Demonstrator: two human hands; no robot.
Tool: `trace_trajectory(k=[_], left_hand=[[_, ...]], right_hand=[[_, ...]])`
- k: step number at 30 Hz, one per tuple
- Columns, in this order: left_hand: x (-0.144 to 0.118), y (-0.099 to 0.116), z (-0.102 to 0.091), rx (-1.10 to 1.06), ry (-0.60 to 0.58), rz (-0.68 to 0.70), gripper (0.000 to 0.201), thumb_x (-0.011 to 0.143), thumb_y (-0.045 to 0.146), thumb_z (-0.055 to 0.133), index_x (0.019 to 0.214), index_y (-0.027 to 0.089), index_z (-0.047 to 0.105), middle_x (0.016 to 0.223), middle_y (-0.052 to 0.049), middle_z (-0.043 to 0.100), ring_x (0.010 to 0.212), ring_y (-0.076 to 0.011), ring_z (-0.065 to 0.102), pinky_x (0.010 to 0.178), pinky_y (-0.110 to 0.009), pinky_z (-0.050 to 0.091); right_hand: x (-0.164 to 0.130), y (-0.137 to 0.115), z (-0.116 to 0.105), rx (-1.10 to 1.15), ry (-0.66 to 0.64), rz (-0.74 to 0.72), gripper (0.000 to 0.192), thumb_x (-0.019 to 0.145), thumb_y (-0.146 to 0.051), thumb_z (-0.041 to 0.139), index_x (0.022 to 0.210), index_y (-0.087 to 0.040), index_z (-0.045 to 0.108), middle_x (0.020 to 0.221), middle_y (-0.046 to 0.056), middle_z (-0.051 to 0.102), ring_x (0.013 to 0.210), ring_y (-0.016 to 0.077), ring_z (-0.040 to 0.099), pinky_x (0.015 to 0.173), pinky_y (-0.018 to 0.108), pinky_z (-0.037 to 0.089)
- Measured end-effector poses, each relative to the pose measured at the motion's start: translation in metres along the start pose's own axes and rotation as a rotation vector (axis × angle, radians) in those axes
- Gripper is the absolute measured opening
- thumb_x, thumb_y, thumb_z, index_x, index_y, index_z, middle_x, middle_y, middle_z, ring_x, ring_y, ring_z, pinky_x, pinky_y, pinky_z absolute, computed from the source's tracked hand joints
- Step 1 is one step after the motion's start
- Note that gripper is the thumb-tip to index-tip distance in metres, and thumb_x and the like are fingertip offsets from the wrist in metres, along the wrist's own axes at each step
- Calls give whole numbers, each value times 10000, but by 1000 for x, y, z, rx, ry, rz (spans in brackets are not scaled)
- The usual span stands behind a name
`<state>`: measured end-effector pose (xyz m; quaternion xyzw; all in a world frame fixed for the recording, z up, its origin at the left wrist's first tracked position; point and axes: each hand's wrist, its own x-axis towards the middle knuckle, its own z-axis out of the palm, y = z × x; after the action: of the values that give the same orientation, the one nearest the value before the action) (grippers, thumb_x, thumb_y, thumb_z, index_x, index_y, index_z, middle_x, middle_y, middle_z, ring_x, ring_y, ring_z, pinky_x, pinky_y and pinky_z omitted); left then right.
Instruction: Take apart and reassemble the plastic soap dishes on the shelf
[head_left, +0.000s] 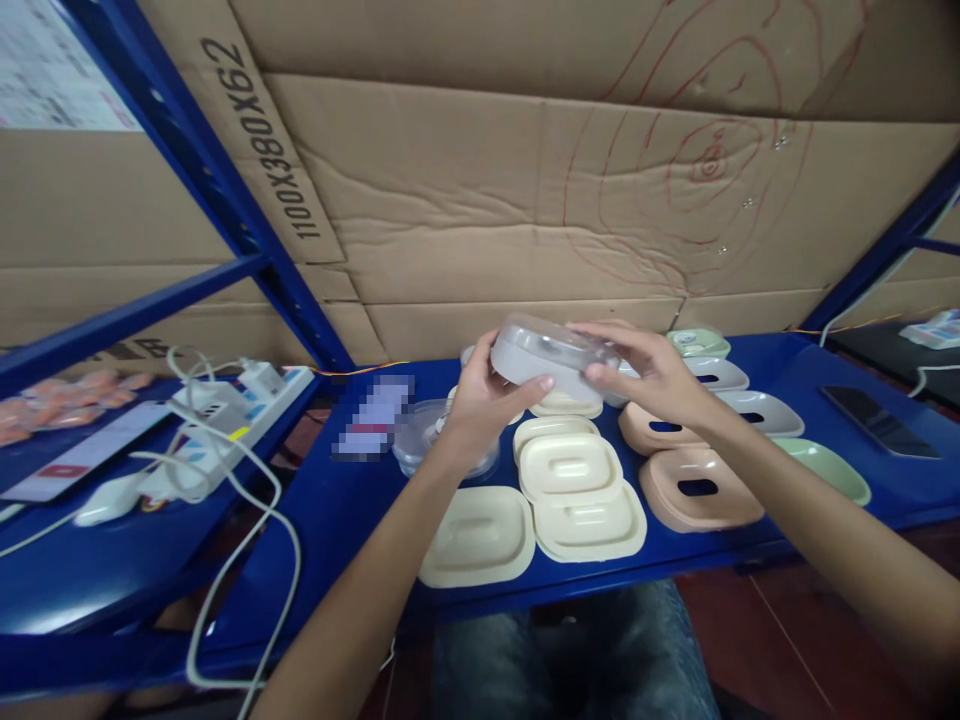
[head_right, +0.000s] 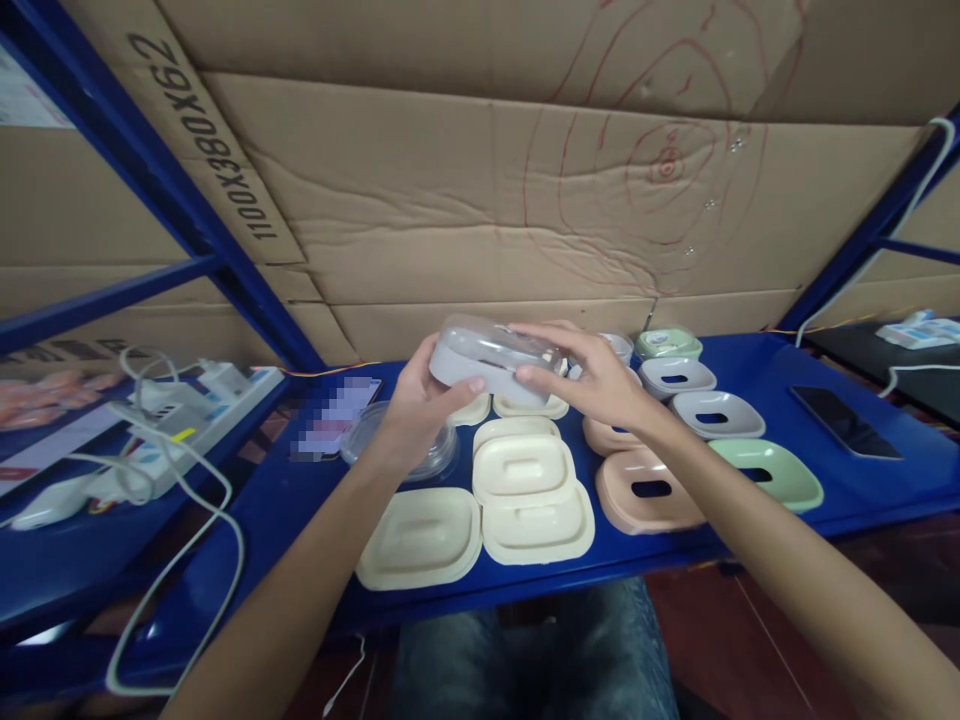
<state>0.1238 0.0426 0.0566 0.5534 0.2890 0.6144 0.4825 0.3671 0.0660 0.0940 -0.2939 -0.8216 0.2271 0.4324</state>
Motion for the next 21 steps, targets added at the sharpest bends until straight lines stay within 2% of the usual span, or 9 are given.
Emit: trace_trajectory(k=[4, 7, 10, 13, 17, 21], left_hand=[[-1, 1, 0, -21, -20, 4, 684, 736, 424, 999, 1289, 216, 653, 1298, -108, 738, 1258, -299, 718, 1113, -465, 598], [0, 0, 0, -42, 11, 19, 653, 737, 422, 1000, 1262, 216, 672, 1296, -104, 742, 1253, -281, 710, 1104, -427, 592], [1, -2, -2, -58, 99, 56, 629, 726, 466, 1008, 1205, 226, 679, 1226, -85, 752, 1179, -260, 726, 1062, -405, 604], [6, -1, -4, -65, 266, 130, 597, 732, 537, 990, 1130, 233, 666, 1134, -59, 742, 1110, -241, 729, 993, -378, 618], [14, 7, -10, -92, 501, 268, 565, 768, 548, 946, 1110, 251, 608, 1101, -36, 719, 991, -216, 746, 902, -376, 650], [22, 19, -22, -121, 676, 381, 526, 825, 539, 890, 1140, 287, 553, 1026, 6, 722, 827, -188, 770, 791, -348, 642]], right_hand=[[-2, -1, 5, 176, 34, 154, 547, 971, -671, 761, 1362, -290, 804, 1394, 71, 794, 1267, 280, 736, 1111, 449, 578], [0, 2, 7, 288, 70, 262, 576, 948, -725, 751, 1308, -279, 812, 1321, 70, 817, 1169, 263, 753, 988, 405, 610], [3, 12, 6, 457, 136, 402, 552, 915, -757, 757, 1138, -256, 822, 1196, 85, 838, 1030, 255, 766, 865, 377, 610], [3, 19, 5, 555, 186, 490, 573, 855, -787, 791, 1020, -238, 802, 1089, 103, 832, 943, 261, 767, 833, 387, 615], [-2, 13, 9, 456, 140, 432, 543, 874, -693, 829, 1211, -267, 818, 1196, 78, 811, 992, 244, 755, 871, 379, 617], [-6, 0, 22, 241, 82, 277, 518, 967, -610, 773, 1382, -300, 778, 1282, 63, 796, 1129, 258, 732, 1033, 431, 585]])
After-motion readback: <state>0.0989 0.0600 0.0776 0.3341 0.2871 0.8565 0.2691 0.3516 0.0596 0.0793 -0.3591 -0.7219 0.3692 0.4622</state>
